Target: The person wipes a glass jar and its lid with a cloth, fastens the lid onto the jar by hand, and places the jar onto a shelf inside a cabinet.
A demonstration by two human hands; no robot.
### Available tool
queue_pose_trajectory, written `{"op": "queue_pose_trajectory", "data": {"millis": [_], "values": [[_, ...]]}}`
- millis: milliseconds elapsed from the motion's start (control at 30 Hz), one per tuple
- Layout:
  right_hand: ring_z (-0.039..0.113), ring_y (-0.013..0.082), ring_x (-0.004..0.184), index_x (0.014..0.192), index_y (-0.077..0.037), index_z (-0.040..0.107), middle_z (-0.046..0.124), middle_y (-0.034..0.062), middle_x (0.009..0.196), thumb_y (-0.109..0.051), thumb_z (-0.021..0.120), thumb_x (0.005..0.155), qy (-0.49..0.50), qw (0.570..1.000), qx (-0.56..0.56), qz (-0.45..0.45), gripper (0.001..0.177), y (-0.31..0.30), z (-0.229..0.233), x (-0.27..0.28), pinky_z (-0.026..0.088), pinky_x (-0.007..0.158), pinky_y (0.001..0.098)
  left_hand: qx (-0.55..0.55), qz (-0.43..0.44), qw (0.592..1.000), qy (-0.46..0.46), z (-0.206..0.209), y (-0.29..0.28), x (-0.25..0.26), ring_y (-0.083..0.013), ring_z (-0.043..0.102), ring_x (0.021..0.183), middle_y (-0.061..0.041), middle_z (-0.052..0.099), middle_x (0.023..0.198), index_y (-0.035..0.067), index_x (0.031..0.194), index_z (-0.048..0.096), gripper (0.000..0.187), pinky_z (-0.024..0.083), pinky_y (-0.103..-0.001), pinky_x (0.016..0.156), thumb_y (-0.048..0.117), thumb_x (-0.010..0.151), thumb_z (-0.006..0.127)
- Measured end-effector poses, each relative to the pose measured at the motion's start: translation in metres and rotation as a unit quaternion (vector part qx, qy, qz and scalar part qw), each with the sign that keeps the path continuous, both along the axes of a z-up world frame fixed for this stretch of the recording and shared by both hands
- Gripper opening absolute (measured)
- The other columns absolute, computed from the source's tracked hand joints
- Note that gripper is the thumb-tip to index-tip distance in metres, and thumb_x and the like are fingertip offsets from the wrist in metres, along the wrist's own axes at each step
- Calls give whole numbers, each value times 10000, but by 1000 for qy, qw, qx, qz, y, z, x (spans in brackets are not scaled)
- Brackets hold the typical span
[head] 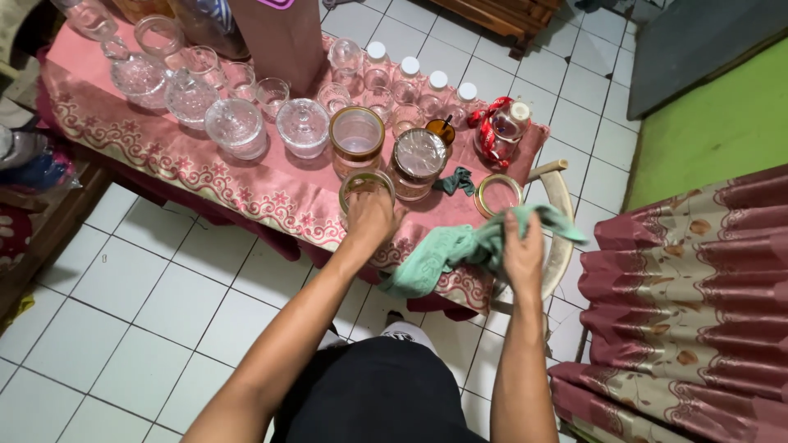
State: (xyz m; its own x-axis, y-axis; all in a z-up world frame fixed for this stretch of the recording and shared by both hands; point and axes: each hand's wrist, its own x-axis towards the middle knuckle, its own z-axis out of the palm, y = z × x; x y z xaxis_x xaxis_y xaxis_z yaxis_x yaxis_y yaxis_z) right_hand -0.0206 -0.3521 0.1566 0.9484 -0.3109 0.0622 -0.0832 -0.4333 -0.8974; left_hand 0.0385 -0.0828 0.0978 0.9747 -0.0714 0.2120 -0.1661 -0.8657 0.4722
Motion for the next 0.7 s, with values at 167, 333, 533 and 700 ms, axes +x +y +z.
{"op": "queue_pose_trajectory", "data": {"millis": [167,333,533,700], "values": [[655,155,883,1141,-30,637,703,79,959,-321,573,1065,-24,989,-18,144,308,24,-16,10,530,814,323,-81,-9,996,37,-9,7,2,-441,686,801,-250,705,824,-3,855,727,244,512,-524,787,231,920,709],[652,171,903,1214,-43,659,730,84,1043,-309,573,1033,17,981,64,180,334,39,-51,7,532,828,328,-193,31,981,8,7,34,-5,-447,687,881,-264,714,912,-11,1009,717,219,525,-512,809,167,937,610],[587,328,1095,1135,-10,673,629,164,1115,-256,680,960,-116,952,-62,276,302,101,-78,17,465,988,406,-321,86,940,81,-11,63,-20,-442,663,1012,-265,701,1047,10,1212,628,357,506,-474,855,293,1032,509],[569,406,1113,1041,-53,688,607,183,1075,-155,688,906,-261,852,-225,393,169,158,-59,10,418,1071,537,-359,85,927,76,-23,69,-39,-400,660,904,-229,686,961,28,1133,627,357,507,-430,806,327,1075,443]]}}
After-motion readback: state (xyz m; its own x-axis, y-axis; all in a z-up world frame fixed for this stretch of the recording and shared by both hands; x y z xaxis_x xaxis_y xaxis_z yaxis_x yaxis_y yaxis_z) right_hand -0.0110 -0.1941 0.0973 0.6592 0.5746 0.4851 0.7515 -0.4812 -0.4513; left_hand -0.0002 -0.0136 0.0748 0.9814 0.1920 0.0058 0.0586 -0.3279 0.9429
